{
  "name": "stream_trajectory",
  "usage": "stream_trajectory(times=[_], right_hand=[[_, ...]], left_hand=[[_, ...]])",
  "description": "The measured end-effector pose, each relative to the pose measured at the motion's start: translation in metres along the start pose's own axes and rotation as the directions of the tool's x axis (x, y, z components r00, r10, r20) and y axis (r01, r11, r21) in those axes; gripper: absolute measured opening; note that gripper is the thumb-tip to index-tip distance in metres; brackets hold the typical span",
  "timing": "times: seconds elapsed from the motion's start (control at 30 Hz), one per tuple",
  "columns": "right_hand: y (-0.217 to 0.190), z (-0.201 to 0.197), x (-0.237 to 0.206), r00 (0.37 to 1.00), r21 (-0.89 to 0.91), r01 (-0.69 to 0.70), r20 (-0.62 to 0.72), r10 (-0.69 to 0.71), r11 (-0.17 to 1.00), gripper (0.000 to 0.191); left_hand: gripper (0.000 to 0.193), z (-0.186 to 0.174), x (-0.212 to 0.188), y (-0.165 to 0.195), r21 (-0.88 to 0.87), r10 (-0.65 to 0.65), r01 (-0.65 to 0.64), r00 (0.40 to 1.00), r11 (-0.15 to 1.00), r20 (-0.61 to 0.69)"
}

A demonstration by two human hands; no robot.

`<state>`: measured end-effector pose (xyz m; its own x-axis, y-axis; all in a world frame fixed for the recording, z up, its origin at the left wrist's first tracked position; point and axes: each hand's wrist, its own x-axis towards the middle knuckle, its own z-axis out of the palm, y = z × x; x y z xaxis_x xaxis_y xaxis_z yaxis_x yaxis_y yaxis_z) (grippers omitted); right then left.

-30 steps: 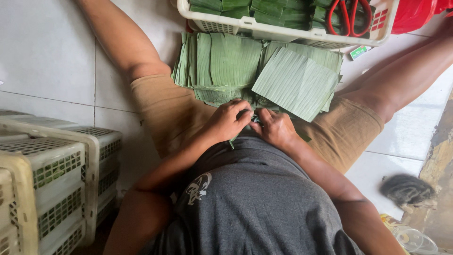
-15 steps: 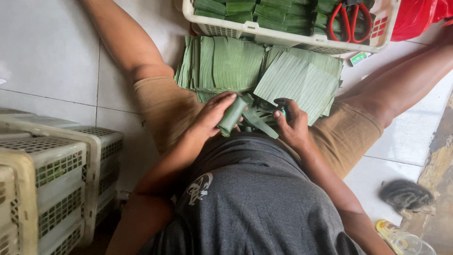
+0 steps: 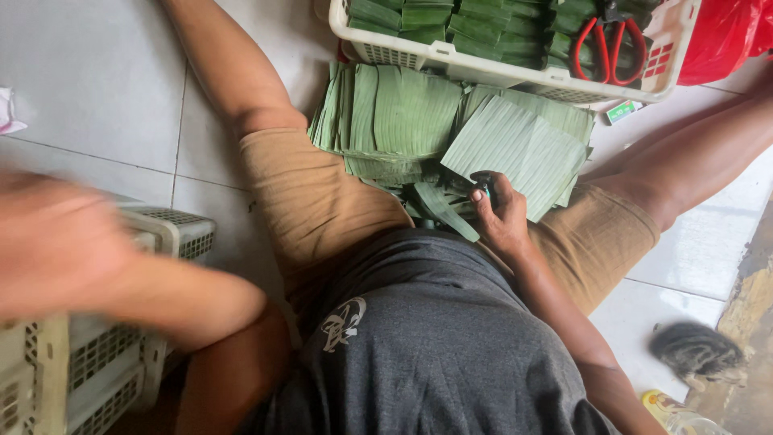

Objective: The person sits on the floor and folds cut banana leaf pieces, rolling and creasing them into cone-shaped leaf pouches by hand. Finished folded pieces are placed into a plastic crate holding a stack of completed leaf wraps, and new flat leaf pieces are taken from a pile to repeat the folding.

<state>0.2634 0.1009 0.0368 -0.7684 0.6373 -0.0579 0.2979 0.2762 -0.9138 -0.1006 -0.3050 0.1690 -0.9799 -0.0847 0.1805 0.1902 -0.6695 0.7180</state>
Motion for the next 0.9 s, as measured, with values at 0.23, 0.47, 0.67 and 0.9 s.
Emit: stream_trajectory(times=[0.23,0.47,0.67,0.9], right_hand=[[-0.008,-0.005,-0.001,0.998,-0.023,-0.068,0.007,0.069,0.997,0.037],[-0.016,-0.012,0.001,0.988,0.053,-0.146,0.059,0.143,0.988,0.058],[-0.015,-0.01,0.005,0.995,-0.021,-0.043,0.094,0.045,0.999,0.054],[-0.014,-0.006,0.008,0.991,-0.068,-0.069,0.106,0.076,0.995,0.053]], left_hand=[[0.023,0.112,-0.102,-0.262,0.827,-0.555,-0.373,0.615,0.421,0.56],[0.057,0.1,-0.104,-0.33,0.796,-0.599,-0.579,0.706,-0.179,0.379],[0.035,0.099,-0.102,-0.332,0.877,-0.727,-0.397,0.681,-0.269,0.086],[0.026,0.09,-0.103,-0.334,0.889,-0.567,-0.435,0.772,-0.143,0.287]])
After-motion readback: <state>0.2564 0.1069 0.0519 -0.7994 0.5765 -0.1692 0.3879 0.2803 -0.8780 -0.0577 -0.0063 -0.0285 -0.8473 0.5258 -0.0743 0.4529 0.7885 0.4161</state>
